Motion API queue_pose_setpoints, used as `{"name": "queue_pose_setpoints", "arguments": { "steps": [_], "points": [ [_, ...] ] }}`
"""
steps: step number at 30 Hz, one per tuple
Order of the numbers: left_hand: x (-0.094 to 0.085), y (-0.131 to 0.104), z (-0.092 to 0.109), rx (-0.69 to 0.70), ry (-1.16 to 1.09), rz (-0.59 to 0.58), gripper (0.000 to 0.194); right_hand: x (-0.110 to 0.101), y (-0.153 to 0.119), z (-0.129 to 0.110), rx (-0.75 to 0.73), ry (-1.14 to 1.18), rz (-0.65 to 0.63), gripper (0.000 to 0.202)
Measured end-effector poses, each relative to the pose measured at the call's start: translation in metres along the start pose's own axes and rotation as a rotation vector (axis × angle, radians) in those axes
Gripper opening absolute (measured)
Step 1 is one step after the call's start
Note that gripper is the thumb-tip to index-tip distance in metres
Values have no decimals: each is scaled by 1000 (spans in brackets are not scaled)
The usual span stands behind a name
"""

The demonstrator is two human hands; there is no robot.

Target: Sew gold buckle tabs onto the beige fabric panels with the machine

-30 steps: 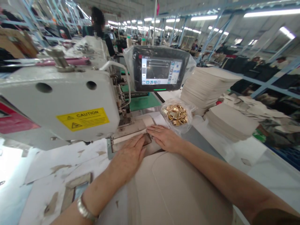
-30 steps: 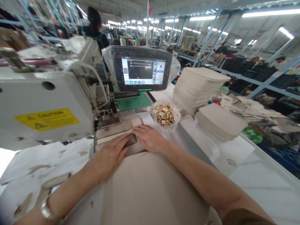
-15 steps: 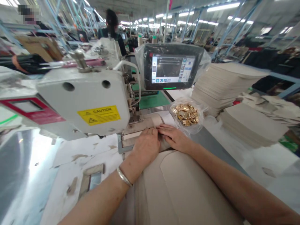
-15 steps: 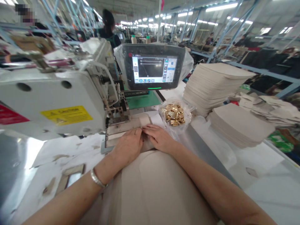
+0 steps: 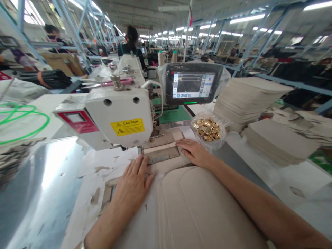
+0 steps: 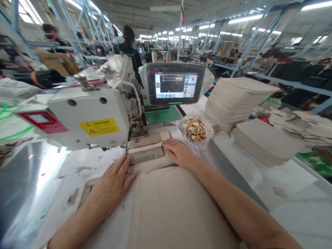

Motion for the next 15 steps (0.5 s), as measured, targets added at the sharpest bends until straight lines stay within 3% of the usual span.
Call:
{"name": "queue_pose_setpoints", "arguments": {
  "steps": [3, 15],
  "points": [
    [6, -6, -2, -9, 43, -7, 64, 0, 0, 0, 5, 12, 0, 43],
    [-10, 3, 6, -77, 145, -73, 68, -1, 1, 2, 15, -15, -34, 43]
  ]
}}
Point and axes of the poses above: each hand's wrist, its own y-axis towards the middle knuckle, its own x-axis out of the palm, z = x × y, the point moved 3 cm from there along y, towards the middle knuckle, and after that the axes turned 12 degrees about -z, right-handed, at the moved point
